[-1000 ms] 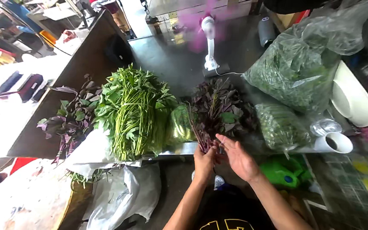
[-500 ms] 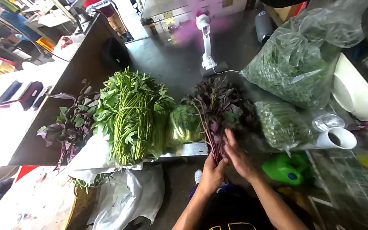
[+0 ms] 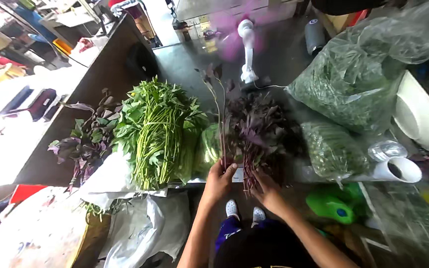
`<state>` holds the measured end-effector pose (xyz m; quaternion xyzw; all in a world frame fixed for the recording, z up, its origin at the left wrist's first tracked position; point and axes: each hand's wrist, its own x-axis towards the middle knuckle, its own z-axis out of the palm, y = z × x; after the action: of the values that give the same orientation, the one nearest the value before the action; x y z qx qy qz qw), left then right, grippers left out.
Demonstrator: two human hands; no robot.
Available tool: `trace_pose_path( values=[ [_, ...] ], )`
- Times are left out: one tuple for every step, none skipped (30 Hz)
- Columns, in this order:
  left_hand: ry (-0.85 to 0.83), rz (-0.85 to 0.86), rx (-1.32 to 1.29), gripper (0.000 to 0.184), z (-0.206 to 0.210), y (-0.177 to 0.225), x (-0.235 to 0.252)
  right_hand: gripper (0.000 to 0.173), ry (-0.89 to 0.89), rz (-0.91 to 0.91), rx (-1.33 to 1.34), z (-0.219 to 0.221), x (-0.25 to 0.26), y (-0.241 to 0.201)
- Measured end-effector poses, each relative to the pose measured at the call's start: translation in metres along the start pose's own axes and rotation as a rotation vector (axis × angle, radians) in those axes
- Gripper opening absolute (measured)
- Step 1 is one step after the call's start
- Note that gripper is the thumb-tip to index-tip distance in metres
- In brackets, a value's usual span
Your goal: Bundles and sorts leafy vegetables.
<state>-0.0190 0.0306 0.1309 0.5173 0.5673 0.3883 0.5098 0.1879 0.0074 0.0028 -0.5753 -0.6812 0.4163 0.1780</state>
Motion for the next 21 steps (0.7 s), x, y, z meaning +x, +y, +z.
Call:
trace_pose_path(
  values=[
    [0.055, 0.024, 0.022, 0.021, -0.003, -0.001, -0.003, 0.054, 0.017, 0.053, -0.028, 0.011, 0.002, 0.0],
    [0.089, 0.046, 0.039, 0.02, -0.006, -0.001, -0.008, 0.046, 0.034, 0.111, -0.03, 0.017, 0.003, -0.002],
    [0.107, 0.065, 0.047, 0.02, -0.011, 0.002, -0.013, 0.041, 0.052, 0.156, -0.018, 0.02, 0.004, -0.003],
    [0.107, 0.077, 0.049, 0.021, -0.016, 0.005, -0.017, 0.039, 0.06, 0.19, -0.015, 0.018, 0.006, -0.003],
    [0.089, 0.084, 0.028, 0.023, -0.021, 0.007, -0.021, 0.039, 0.046, 0.207, -0.021, 0.014, 0.007, -0.003],
    [0.054, 0.093, -0.015, 0.027, -0.026, 0.01, -0.024, 0.039, 0.024, 0.207, -0.029, 0.007, 0.008, -0.003],
    [0.007, 0.099, -0.065, 0.034, -0.03, 0.014, -0.026, 0.037, 0.025, 0.183, -0.019, -0.002, 0.008, -0.002],
    [-0.04, 0.107, -0.109, 0.041, -0.033, 0.02, -0.028, 0.035, 0.055, 0.142, 0.03, -0.012, 0.006, -0.002],
    [-0.081, 0.127, -0.147, 0.046, -0.034, 0.026, -0.029, 0.033, 0.108, 0.099, 0.12, -0.026, 0.005, -0.003],
    [-0.113, 0.155, -0.176, 0.047, -0.034, 0.033, -0.03, 0.032, 0.169, 0.073, 0.248, -0.042, 0.002, -0.006],
    [-0.134, 0.191, -0.205, 0.048, -0.034, 0.04, -0.03, 0.033, 0.236, 0.074, 0.418, -0.059, -0.001, -0.011],
    [-0.143, 0.225, -0.249, 0.048, -0.032, 0.045, -0.028, 0.034, 0.311, 0.058, 0.577, -0.076, -0.003, -0.017],
    [-0.142, 0.247, -0.296, 0.048, -0.03, 0.048, -0.024, 0.033, 0.379, 0.013, 0.708, -0.094, -0.006, -0.021],
    [-0.144, 0.253, -0.329, 0.048, -0.028, 0.048, -0.018, 0.029, 0.437, -0.054, 0.811, -0.111, -0.008, -0.025],
    [-0.155, 0.232, -0.348, 0.048, -0.025, 0.043, -0.01, 0.024, 0.49, -0.129, 0.884, -0.127, -0.011, -0.028],
    [-0.169, 0.176, -0.37, 0.047, -0.021, 0.034, 0.0, 0.022, 0.534, -0.204, 0.932, -0.14, -0.014, -0.03],
    [-0.175, 0.091, -0.4, 0.047, -0.015, 0.021, 0.01, 0.02, 0.571, -0.275, 0.959, -0.152, -0.018, -0.031],
    [-0.169, -0.013, -0.429, 0.048, -0.006, 0.005, 0.019, 0.02, 0.6, -0.335, 0.961, -0.162, -0.021, -0.033],
    [-0.171, -0.125, -0.445, 0.049, 0.002, -0.013, 0.026, 0.02, 0.631, -0.379, 0.929, -0.168, -0.025, -0.037],
    [-0.177, -0.247, -0.47, 0.051, 0.011, -0.03, 0.03, 0.02, 0.662, -0.401, 0.865, -0.172, -0.03, -0.042],
    [-0.183, -0.373, -0.501, 0.052, 0.02, -0.046, 0.032, 0.021, 0.688, -0.408, 0.791, -0.173, -0.034, -0.049]
  ],
)
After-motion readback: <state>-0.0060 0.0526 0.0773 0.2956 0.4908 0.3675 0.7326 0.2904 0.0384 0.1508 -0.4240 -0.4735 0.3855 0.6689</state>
